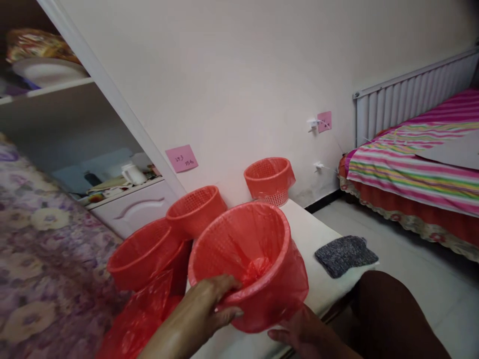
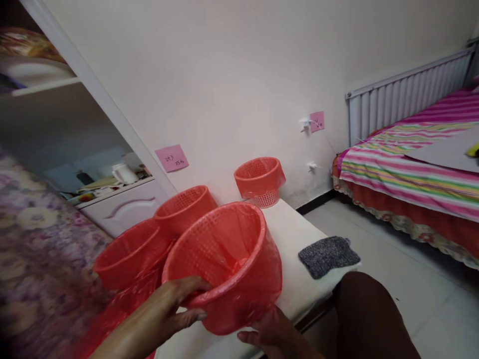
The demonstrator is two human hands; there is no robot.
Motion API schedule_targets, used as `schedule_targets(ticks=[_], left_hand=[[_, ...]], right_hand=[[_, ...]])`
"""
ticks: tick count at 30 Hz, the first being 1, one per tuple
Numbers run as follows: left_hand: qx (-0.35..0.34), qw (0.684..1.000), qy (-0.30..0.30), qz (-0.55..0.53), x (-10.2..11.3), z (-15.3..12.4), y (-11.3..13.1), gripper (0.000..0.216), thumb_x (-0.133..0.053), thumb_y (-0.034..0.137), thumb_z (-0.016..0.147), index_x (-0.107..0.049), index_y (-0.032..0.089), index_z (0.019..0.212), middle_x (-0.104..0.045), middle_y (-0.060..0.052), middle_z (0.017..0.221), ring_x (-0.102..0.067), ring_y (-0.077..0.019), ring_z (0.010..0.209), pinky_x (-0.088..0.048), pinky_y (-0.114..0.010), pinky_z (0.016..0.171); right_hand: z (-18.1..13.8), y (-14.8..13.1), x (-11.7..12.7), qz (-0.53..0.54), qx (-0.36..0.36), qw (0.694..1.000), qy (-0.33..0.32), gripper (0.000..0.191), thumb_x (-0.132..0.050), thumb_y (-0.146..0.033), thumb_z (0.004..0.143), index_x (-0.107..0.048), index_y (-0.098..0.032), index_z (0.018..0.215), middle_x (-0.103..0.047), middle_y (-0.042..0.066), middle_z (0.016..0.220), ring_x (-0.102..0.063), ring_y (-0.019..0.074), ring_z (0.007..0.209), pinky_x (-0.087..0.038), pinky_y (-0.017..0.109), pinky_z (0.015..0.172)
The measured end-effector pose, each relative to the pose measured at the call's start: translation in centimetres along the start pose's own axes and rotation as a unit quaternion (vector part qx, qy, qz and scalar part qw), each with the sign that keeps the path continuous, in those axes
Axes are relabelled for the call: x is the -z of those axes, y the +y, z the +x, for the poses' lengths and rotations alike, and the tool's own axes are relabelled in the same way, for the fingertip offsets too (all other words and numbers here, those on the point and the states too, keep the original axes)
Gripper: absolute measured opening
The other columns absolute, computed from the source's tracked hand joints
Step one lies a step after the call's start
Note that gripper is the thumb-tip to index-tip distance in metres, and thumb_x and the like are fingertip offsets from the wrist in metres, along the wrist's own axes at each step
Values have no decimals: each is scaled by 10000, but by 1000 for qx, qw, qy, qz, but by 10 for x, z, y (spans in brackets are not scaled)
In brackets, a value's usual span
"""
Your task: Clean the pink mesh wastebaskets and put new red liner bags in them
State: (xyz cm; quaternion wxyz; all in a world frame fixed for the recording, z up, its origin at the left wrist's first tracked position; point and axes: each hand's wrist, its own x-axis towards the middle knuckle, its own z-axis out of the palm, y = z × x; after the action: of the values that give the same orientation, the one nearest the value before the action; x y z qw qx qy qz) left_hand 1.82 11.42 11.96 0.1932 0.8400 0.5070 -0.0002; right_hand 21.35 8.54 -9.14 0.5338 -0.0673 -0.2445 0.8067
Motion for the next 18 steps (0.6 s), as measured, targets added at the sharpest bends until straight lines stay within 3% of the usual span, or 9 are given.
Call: schedule_targets(ticks=[3, 5, 7, 9, 12, 16, 18], left_hand=[[-38, 999, 7, -26, -4, -1, -2, 226, -560, 411, 937, -662, 212, 900, -672, 4, 881, -596, -152, 784, -391, -234, 709], [-49, 998, 14, -32, -9, -1, -3, 244, -550, 395, 949, -642, 200, 835, -653, 13, 827, -580, -139, 740, -382, -227, 681], [-51, 998, 29, -34, -14, -1, -7, 216, -575, 393, 937, -660, 207, 866, -669, 7, 862, -598, -148, 777, -401, -227, 717], [-46, 997, 53, -29, -18, -3, -15, 197, -635, 388, 899, -683, 236, 1016, -694, -18, 1030, -624, -184, 940, -423, -245, 843], [-34, 996, 83, -6, -20, -6, -24, 357, -695, 328, 853, -643, 281, 1203, -656, -46, 1246, -573, -232, 1163, -364, -325, 1041], [-31, 996, 69, 51, -14, -6, -21, 149, -562, 227, 912, -680, 250, 999, -697, -40, 1093, -608, -216, 1067, -237, -432, 1144], [-31, 996, 52, 60, -11, -4, -15, 182, -485, 186, 923, -658, 229, 885, -699, -27, 965, -628, -197, 970, -222, -456, 1148]], right_hand=[[12, 16, -2, -101, 22, 994, 33, 353, -893, -413, 595, -730, -170, 793, -700, 13, 707, -608, 123, 655, -444, 232, 633], [17, 28, 8, -168, 14, 985, 40, 415, -833, -527, 646, -708, -136, 700, -623, 5, 561, -524, 95, 516, -392, 225, 548], [18, 37, 21, -204, -6, 978, 46, 451, -804, -570, 663, -707, -133, 725, -633, 12, 576, -516, 94, 489, -388, 229, 529], [15, 41, 33, -211, -30, 976, 41, 463, -804, -581, 655, -705, -143, 768, -659, 18, 630, -529, 95, 488, -391, 228, 520], [6, 38, 43, -219, -53, 974, 21, 473, -822, -577, 632, -704, -145, 782, -658, 16, 630, -544, 95, 491, -394, 223, 518], [-2, 32, 40, -186, -51, 980, 56, 514, -913, -470, 521, -713, -186, 899, -697, 18, 737, -614, 139, 618, -431, 230, 540], [0, 32, 31, -166, -51, 981, 84, 510, -903, -510, 519, -707, -175, 850, -692, 23, 710, -605, 144, 603, -432, 236, 522]])
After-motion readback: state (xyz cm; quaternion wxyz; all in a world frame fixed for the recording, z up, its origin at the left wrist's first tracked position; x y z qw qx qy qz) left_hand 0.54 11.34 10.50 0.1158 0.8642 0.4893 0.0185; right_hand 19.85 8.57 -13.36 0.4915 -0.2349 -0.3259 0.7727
